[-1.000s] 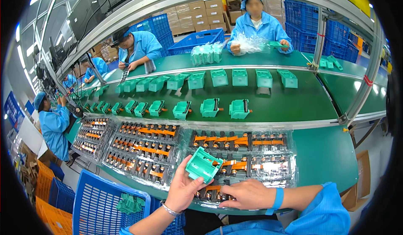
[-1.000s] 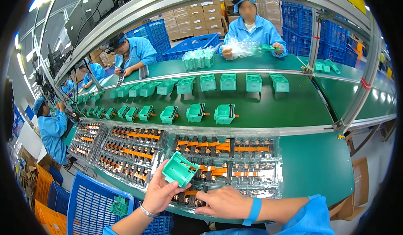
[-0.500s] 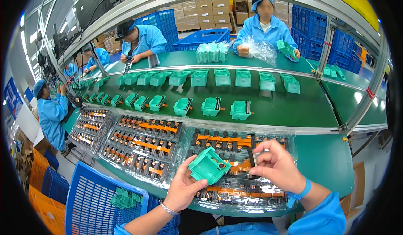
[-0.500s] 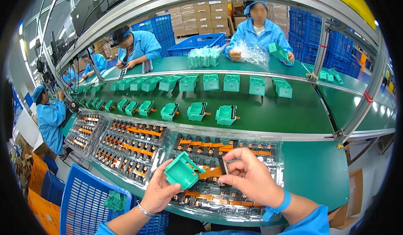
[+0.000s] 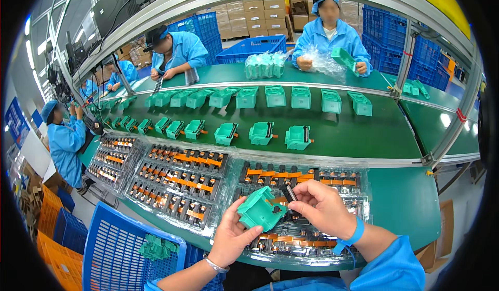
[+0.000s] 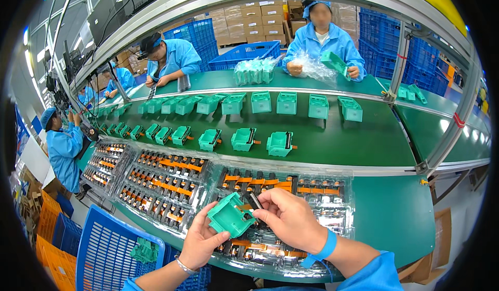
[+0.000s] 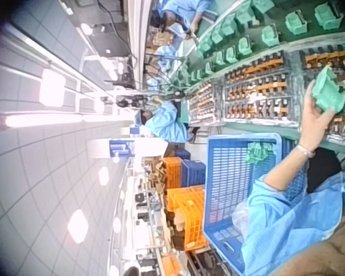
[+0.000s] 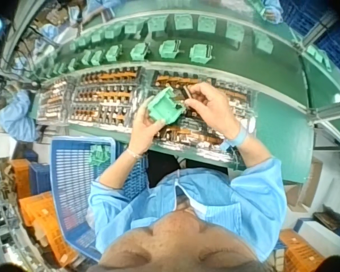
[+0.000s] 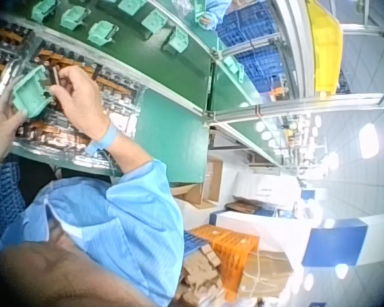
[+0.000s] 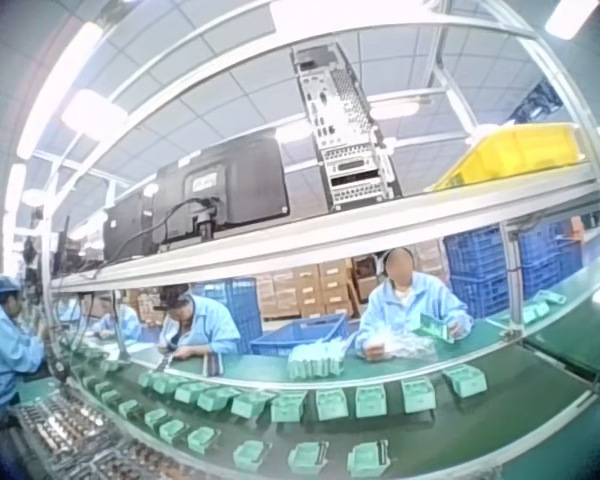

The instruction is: The person assembles electronic components by hand, placing small black pieces into green plastic housings and moving the assembled units between component trays.

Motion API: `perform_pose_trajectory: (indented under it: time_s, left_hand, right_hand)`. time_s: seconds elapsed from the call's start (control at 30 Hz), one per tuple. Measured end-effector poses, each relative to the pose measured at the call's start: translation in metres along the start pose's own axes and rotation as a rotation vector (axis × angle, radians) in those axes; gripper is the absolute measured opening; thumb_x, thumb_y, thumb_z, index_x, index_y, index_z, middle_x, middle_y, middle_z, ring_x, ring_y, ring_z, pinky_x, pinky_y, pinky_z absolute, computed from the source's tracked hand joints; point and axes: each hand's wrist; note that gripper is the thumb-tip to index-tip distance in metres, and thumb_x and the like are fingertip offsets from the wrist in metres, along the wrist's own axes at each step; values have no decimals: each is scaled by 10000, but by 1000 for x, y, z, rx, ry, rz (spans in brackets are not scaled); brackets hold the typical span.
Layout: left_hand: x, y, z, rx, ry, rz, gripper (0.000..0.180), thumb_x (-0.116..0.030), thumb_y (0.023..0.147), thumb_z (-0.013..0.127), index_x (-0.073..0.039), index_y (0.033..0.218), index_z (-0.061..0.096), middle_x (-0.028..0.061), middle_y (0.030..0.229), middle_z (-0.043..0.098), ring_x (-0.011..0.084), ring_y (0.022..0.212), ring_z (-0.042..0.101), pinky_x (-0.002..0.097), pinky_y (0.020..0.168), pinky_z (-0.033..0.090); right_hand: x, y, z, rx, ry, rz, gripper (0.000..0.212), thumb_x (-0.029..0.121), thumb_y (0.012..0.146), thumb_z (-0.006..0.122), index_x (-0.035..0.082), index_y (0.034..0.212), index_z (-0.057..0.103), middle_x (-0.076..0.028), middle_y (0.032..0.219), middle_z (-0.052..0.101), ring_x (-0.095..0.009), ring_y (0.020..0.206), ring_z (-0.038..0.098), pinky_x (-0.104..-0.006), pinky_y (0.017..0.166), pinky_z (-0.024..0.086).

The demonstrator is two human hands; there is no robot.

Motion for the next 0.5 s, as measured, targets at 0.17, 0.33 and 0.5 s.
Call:
perform_pose_trajectory:
  time_s: [0.17, 0.33, 0.5]
  left_hand:
    - [1, 1, 3, -5, 77, 45, 739, 53, 754, 648, -16, 1351, 218, 158, 1252, 394, 229, 1142, 449, 343, 921, 435]
    - [0, 0, 6, 45, 90, 35, 731, 77, 767, 623, -22, 1352, 196, 159, 1268, 361, 230, 1167, 421, 369, 970, 398]
    - [1, -1, 7, 77, 70, 39, 728, 77, 770, 620, -29, 1353, 198, 153, 1270, 367, 223, 1171, 419, 369, 973, 396]
  right_hand:
    - [-2, 1, 2, 31, -103, -25, 202, 109, 754, 673, 18, 895, 559, -75, 717, 543, -161, 571, 541, -285, 517, 441]
    - [-6, 2, 3, 16, -258, -177, 200, 115, 754, 671, 26, 891, 557, -80, 727, 550, -194, 592, 560, -310, 518, 449]
    - [-18, 3, 5, 67, -167, -137, 221, 119, 747, 685, 20, 894, 553, -73, 730, 554, -174, 598, 559, -304, 525, 453]
Point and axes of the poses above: each hand's wrist, its own y-axis towards the middle knuckle, its own z-axis out of the palm, x = y × z
